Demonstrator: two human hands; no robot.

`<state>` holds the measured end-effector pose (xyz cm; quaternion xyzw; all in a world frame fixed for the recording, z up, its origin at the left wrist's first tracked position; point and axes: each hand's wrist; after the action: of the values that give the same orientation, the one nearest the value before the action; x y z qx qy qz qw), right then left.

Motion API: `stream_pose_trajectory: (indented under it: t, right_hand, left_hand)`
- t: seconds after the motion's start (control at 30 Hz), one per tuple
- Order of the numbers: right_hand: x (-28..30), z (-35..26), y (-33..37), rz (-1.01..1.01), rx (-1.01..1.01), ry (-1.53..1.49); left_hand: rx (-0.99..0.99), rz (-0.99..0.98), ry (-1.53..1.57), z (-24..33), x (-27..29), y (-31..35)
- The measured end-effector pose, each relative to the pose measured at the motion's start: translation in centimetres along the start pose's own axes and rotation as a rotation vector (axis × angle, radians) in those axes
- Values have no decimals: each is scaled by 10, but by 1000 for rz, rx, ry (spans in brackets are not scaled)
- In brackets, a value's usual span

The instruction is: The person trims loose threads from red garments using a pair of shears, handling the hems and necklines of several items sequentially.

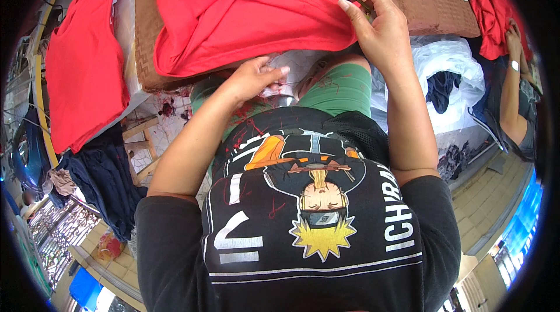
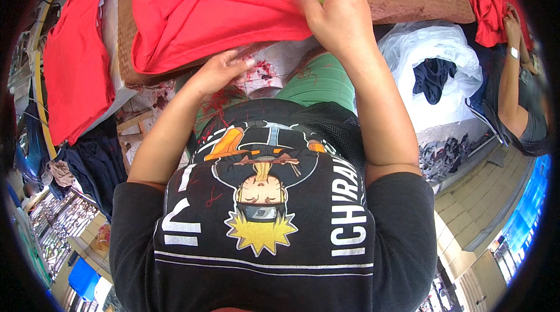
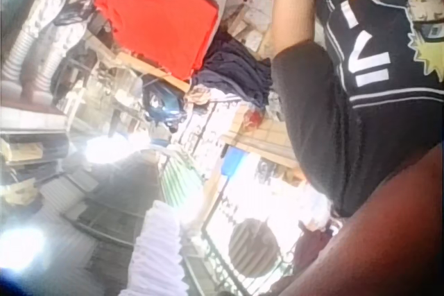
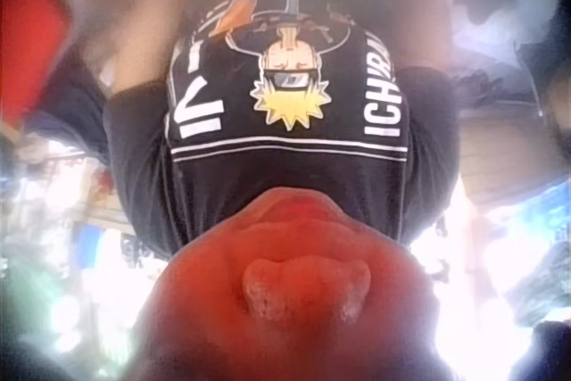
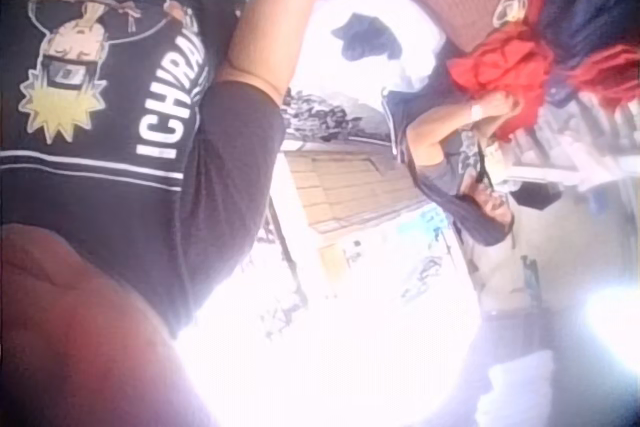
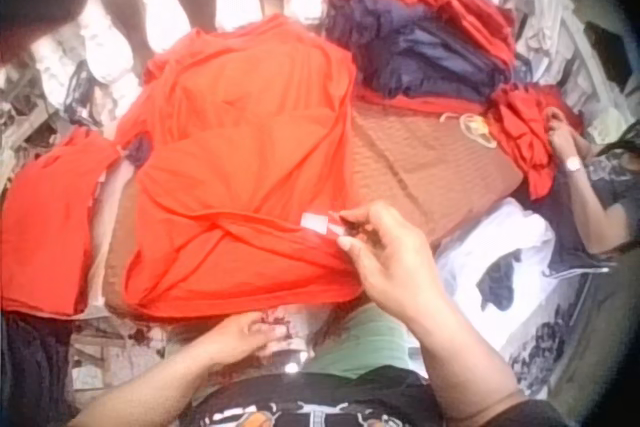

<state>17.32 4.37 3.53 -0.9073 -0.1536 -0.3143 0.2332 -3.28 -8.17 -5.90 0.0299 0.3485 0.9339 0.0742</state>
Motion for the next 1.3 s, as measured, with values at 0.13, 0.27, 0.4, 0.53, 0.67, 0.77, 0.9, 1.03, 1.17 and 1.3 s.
stream_pose_trajectory:
  t: [0.13, 0.27, 0.4, 0.53, 0.67, 0.77, 0.9, 1.03, 1.17, 1.3]
  right_hand:
    - [2, -2, 2, 2, 5, -1]
    - [3, -1, 3, 48, 32, -14]
    - [6, -1, 2, 40, 17, 22]
    - [16, 3, -2, 102, 39, 35]
    - [19, 3, -6, 158, 50, -23]
    - [24, -11, -11, 162, 0, -47]
    - [35, 1, -21, 165, -65, -10]
    - [35, 23, -46, 165, -42, 6]
    - [16, 61, -112, 177, 45, -50]
    - [-12, 63, -197, 174, 99, -86]
  left_hand:
    - [34, 30, 40, -17, -2, -11]
    - [102, 25, -564, -8, 17, 0]
    - [-28, -107, -706, -3, 38, 10]
    - [-550, -18, -401, 69, 10, 41]
    - [-958, 638, -1034, 110, -7, 5]
    - [-918, 671, -1015, 111, 4, -30]
    - [-1072, 368, -464, 134, 12, 30]
    - [-1010, 277, -466, 132, 40, 95]
    - [-995, 251, -330, 125, 51, 118]
    - [-1025, 232, -278, 125, 52, 127]
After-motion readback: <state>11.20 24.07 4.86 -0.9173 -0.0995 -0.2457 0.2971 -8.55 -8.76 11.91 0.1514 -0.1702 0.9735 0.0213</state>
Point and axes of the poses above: each hand's wrist, its own y-axis away from the middle knuckle, its own x-axis out of the back of the hand, z = x × y, and after that the axes turned 3 degrees about x, right-handed
